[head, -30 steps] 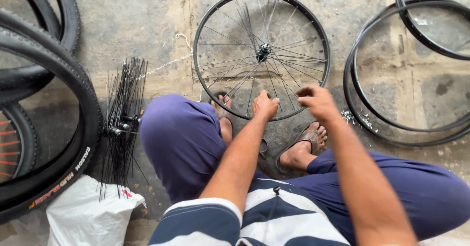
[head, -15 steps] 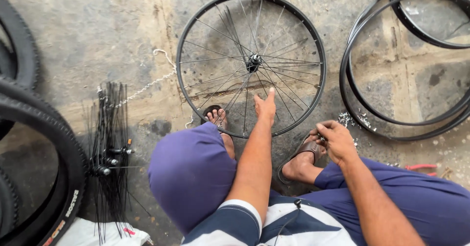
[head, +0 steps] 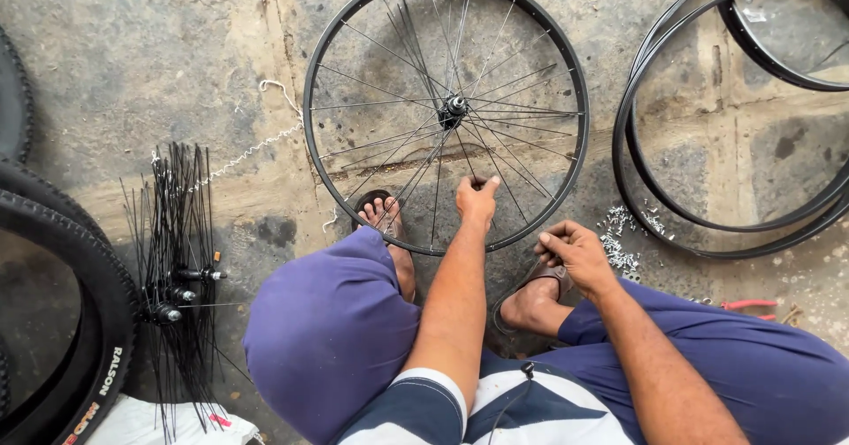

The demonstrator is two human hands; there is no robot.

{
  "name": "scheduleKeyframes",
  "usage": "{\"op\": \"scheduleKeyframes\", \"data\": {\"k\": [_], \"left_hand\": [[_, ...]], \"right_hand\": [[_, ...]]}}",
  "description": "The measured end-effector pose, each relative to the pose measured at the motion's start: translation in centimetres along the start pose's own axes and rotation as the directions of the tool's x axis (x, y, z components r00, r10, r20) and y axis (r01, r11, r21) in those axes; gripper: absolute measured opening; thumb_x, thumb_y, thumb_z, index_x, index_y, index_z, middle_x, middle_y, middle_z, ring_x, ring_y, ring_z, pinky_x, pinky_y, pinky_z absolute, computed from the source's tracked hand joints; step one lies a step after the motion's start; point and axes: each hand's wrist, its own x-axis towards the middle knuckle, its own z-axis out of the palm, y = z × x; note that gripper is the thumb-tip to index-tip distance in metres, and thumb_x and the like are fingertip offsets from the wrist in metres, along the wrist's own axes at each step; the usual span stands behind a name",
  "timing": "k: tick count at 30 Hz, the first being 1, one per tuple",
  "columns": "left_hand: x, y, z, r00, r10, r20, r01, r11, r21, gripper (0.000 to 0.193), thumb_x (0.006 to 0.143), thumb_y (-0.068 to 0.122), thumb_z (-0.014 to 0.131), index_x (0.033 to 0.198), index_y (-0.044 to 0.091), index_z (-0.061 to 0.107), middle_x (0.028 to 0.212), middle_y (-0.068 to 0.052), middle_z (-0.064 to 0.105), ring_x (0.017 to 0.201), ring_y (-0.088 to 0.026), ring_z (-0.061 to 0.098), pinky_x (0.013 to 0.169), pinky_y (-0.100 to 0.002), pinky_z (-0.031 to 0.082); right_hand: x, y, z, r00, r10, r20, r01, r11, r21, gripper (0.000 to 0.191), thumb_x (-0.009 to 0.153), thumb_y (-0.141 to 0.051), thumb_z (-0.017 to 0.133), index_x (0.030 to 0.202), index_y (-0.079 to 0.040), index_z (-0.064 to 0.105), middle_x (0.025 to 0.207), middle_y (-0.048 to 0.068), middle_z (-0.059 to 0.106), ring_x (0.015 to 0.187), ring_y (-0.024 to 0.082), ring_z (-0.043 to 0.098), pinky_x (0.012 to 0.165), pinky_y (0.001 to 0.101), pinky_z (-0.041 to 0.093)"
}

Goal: The person sits on the floor and laces a bicycle wheel by hand. They insert spokes into the hub and rim, then secure them with nipples. The person occasionally rotates the wheel to access different sections.

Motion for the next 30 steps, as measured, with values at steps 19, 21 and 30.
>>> {"op": "scheduleKeyframes", "data": {"k": [19, 21, 30], "left_hand": [[-2.1, -1.2, 4.5, 0.94, 0.036, 0.341, -0.163, 0.921, 0.353, 0.035, 0.09, 0.031, 0.073, 0.11, 0.002, 0.073, 0.116, -0.022, 0.068, 0.108, -0.04, 0.064, 0.091, -0.047, 0.051], [-2.3, -1.6, 4.3, 0.939, 0.048, 0.34, -0.227, 0.83, 0.51, 0.039, 0.088, 0.033, 0.073, 0.111, 0.002, 0.072, 0.121, -0.024, 0.065, 0.113, -0.043, 0.062, 0.094, -0.049, 0.049], [-3.0, 0.1, 0.9, 0.995, 0.029, 0.095, -0.064, 0.921, 0.385, 0.078, 0.081, 0.046, 0.075, 0.139, 0.002, 0.048, 0.133, -0.027, 0.059, 0.121, -0.046, 0.058, 0.1, -0.051, 0.042]], "right_hand": [[-0.1, -0.2, 0.0, 0.996, -0.056, -0.07, 0.05, 0.996, -0.079, 0.024, 0.099, -0.015, 0.066, 0.116, -0.001, 0.077, 0.084, 0.001, 0.069, 0.069, 0.008, 0.057, 0.063, 0.0227, 0.049], [0.0, 0.1, -0.2, 0.994, -0.06, -0.089, 0.055, 0.996, -0.066, 0.024, 0.1, -0.013, 0.064, 0.116, -0.001, 0.076, 0.085, 0.0, 0.068, 0.07, 0.008, 0.057, 0.064, 0.0223, 0.049], [0.8, 1.0, -0.4, 0.99, -0.056, -0.131, 0.056, 0.998, -0.002, 0.023, 0.096, -0.01, 0.069, 0.115, -0.001, 0.06, 0.087, 0.007, 0.073, 0.072, 0.011, 0.065, 0.064, 0.0254, 0.053]]}}
